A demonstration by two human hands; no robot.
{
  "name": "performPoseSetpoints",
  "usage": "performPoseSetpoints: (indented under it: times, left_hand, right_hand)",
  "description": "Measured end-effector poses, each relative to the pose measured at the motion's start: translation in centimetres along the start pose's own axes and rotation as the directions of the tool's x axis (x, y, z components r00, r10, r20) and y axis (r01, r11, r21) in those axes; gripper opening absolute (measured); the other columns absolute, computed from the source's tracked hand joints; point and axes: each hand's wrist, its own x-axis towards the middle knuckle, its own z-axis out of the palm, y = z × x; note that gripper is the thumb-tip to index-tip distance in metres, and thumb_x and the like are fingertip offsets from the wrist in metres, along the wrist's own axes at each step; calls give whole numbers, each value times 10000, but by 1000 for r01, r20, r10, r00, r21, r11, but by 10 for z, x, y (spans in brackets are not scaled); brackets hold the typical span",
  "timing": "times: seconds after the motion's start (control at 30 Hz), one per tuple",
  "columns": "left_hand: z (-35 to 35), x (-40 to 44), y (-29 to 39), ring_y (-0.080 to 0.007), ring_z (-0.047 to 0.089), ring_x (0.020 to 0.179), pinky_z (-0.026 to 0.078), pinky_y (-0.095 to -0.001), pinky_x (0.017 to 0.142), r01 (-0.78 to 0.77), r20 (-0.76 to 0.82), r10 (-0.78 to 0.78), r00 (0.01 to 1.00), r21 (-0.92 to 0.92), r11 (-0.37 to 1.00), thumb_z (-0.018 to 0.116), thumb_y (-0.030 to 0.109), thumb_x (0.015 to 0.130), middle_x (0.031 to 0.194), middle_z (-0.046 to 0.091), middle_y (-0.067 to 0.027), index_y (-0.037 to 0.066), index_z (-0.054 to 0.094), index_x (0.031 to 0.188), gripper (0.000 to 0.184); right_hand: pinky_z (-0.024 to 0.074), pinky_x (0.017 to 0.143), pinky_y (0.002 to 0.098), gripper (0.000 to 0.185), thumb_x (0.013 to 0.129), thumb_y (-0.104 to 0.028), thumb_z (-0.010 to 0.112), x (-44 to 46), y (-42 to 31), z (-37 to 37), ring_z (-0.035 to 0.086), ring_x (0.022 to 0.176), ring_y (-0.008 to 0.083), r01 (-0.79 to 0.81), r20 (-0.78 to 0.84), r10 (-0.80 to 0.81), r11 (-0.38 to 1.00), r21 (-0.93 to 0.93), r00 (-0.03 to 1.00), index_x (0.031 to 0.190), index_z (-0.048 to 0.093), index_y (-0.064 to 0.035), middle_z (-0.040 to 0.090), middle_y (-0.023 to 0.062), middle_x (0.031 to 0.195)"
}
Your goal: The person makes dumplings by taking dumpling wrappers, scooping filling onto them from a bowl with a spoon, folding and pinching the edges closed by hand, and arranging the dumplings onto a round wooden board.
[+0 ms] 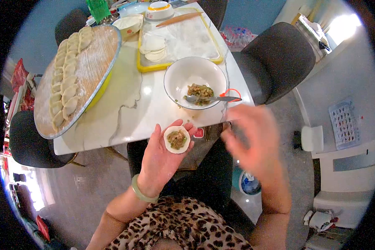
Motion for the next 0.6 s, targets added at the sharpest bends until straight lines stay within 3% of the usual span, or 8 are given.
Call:
performPoseSetpoints:
  times: [0.07,0.27,0.4,0.47,0.5,0.57,0.6]
  left_hand:
    - [5,-3,-1,-252,477,1227,403,-367,997,11,43,-11,999,14,1000,216,402,1027,1302,506,-139,15,396,1323,520]
    - [12,-13,-1,-224,462,1229,387,-388,1018,-6,69,1,998,71,997,213,414,1026,1336,473,-111,29,363,1366,535]
    - [8,-15,1,-216,470,1215,377,-383,1026,8,149,-25,988,111,994,200,402,1027,1339,465,-102,27,345,1380,535]
    - [11,-19,10,-181,473,1198,381,-345,1020,147,143,-186,972,247,958,346,304,1015,1298,485,-85,25,366,1369,451]
    - [10,-23,12,-181,473,1198,381,-345,1020,152,142,-190,971,246,957,346,304,1015,1298,485,-85,25,366,1369,451]
    - [10,-31,15,-139,470,1179,388,-299,1002,58,258,-219,941,514,856,512,157,952,1262,494,-68,24,406,1344,427]
    - [11,-34,16,-139,470,1179,388,-299,1002,62,256,-222,941,515,855,512,157,952,1262,494,-68,24,406,1344,427]
  right_hand:
    - [445,875,421,376,670,-60,708,-1,-22,19,556,1064,306,111,169,-148,971,211,975,1023,595,-125,574,61,1175]
    - [410,927,448,316,650,-82,724,-26,-22,72,515,1157,303,238,72,-253,957,167,965,926,580,-137,523,57,1296]
    - [396,937,453,293,653,-79,720,-24,-19,69,509,1154,301,218,24,-226,961,169,974,899,573,-139,521,69,1291]
    - [383,952,443,274,670,-75,718,-22,-21,64,492,1161,311,95,58,-121,938,333,991,897,575,-134,521,89,1286]
    - [383,952,443,274,670,-75,718,-22,-22,61,492,1161,311,90,60,-117,939,332,991,897,575,-134,521,89,1286]
    - [371,971,425,240,700,-68,709,-22,-26,56,480,1164,320,-6,105,-47,888,460,993,894,577,-121,528,103,1275]
    - [371,971,425,240,700,-68,709,-22,-28,55,480,1164,320,-10,106,-44,887,461,993,894,577,-121,528,103,1275]
